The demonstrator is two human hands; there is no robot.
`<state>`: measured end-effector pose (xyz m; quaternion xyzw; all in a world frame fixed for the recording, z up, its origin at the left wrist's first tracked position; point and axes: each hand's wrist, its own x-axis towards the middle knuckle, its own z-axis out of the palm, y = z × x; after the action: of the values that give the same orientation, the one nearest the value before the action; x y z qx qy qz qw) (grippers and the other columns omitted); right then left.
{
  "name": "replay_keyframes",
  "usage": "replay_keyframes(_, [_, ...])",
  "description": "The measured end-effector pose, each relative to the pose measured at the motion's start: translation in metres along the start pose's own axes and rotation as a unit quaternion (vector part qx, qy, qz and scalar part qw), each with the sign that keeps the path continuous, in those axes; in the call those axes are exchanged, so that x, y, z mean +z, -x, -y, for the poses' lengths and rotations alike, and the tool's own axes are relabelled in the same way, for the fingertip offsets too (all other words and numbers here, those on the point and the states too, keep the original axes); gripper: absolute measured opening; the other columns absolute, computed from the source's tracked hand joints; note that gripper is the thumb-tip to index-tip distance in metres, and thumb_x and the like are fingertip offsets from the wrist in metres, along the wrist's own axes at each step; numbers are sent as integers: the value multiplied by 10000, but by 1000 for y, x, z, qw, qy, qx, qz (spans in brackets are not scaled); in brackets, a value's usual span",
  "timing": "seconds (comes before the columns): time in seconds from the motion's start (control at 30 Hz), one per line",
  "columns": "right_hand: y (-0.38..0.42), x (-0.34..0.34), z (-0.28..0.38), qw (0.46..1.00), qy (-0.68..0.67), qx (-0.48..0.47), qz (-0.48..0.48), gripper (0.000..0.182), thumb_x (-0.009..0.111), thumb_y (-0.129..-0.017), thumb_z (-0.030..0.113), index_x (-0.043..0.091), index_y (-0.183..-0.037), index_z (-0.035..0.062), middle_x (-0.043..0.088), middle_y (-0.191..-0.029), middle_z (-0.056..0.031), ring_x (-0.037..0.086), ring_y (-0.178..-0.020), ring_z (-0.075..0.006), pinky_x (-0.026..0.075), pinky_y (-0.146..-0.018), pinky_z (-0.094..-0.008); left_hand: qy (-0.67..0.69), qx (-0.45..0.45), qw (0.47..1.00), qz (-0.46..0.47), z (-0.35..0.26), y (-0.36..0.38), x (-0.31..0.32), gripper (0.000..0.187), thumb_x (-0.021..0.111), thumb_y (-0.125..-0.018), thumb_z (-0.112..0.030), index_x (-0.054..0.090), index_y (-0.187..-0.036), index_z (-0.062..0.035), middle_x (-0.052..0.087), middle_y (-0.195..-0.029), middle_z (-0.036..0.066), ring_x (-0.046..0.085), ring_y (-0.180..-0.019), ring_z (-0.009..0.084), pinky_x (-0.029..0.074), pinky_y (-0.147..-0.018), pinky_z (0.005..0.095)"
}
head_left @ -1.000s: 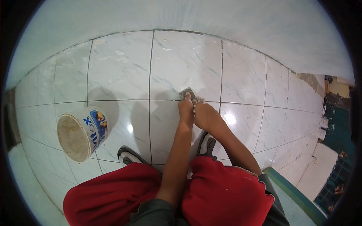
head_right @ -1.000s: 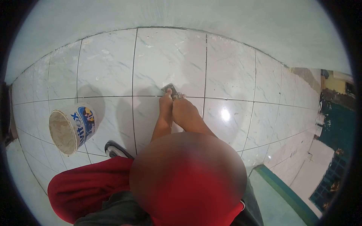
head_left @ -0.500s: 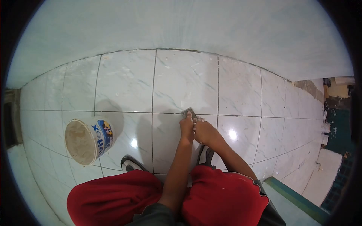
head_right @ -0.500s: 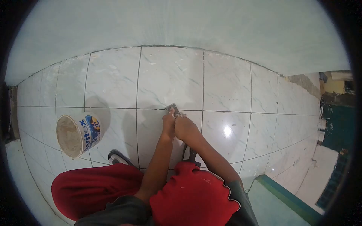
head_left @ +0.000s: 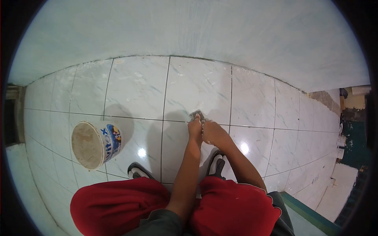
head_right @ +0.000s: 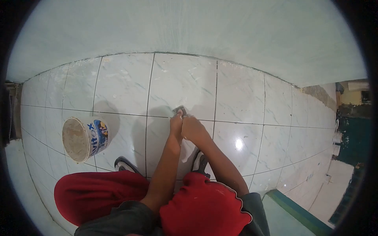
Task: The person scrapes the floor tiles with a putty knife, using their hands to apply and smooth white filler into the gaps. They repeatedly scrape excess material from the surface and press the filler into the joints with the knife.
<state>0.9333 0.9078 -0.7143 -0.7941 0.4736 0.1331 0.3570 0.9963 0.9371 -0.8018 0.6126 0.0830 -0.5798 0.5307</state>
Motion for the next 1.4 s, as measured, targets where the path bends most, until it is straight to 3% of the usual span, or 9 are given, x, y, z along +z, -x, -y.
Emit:
replay_keyframes(0.13, [9, 41, -18, 988, 43, -77, -127, 205, 538, -672, 84, 577, -775, -88, 576, -770, -274, 577, -712, -411, 477, -660, -432, -15, 4, 1000, -9, 11, 4, -9, 305, 490, -876, -277, 554, -715, -27, 533, -616, 35, 472, -491, 126, 366, -441, 294])
replay_keyframes(0.23, [-3, 11, -8, 998, 11, -59, 18, 187, 529, -662, 70, 575, -754, -87, 572, -734, -277, 578, -705, -406, 476, -656, -430, -2, -11, 1000, 10, 5, -1, -10, 285, 487, -878, -266, 557, -721, -39, 546, -625, 39, 483, -483, 132, 366, -424, 297])
replay_keyframes(0.4, [20, 17, 0, 998, 2, -66, -7, 168, 511, -664, 47, 579, -754, -76, 577, -739, -274, 586, -726, -395, 474, -672, -434, 103, -33, 994, 10, 19, 7, -16, 294, 479, -882, -258, 540, -710, -27, 544, -608, 44, 497, -473, 137, 365, -408, 298])
replay_keyframes(0.47, [17, 33, 3, 996, -22, 4, -81, 166, 504, -670, 38, 585, -763, -72, 580, -754, -273, 588, -754, -388, 471, -690, -436, 27, -21, 999, -11, 4, 11, -19, 368, 467, -890, -301, 537, -698, 5, 545, -634, 86, 518, -538, 168, 422, -517, 320])
replay_keyframes(0.83, [9, 20, 11, 999, -39, 28, 0, 175, 492, -707, 52, 594, -801, -54, 582, -786, -274, 580, -796, -390, 462, -716, -447, 14, 1, 999, 38, -12, -1, -17, 380, 447, -894, -302, 550, -762, 39, 560, -677, 86, 543, -564, 187, 444, -530, 321])
replay_keyframes(0.93, [12, 10, 17, 1000, -12, 23, 16, 306, 464, -758, 76, 514, -1013, -86, 562, -876, -311, 582, -834, -385, 473, -743, -436, 59, -16, 997, 50, -7, 6, -18, 294, 471, -891, -238, 532, -743, 9, 546, -618, 76, 538, -512, 174, 439, -464, 311])
replay_keyframes(1.0, [27, 27, 13, 998, -9, 38, -44, 175, 474, -723, 54, 586, -784, -65, 580, -783, -280, 581, -777, -397, 463, -709, -456, 81, -51, 995, 27, -6, 21, -14, 302, 468, -892, -240, 527, -733, 10, 548, -618, 76, 532, -502, 168, 432, -449, 308])
replay_keyframes(1.2, [10, 12, 10, 999, -24, 37, 21, 181, 484, -741, 79, 586, -777, -65, 573, -766, -287, 577, -776, -402, 460, -700, -457, 33, -12, 998, 44, -4, -2, -14, 338, 466, -889, -289, 561, -763, 9, 566, -689, 81, 527, -560, 147, 424, -512, 283])
replay_keyframes(1.4, [17, 29, -4, 995, -52, 25, -79, 161, 502, -709, 58, 572, -754, -80, 572, -738, -283, 575, -754, -410, 466, -674, -446, 36, -38, 998, 19, 13, -1, -17, 318, 481, -885, -259, 551, -730, 9, 548, -632, 62, 530, -507, 142, 433, -452, 287])
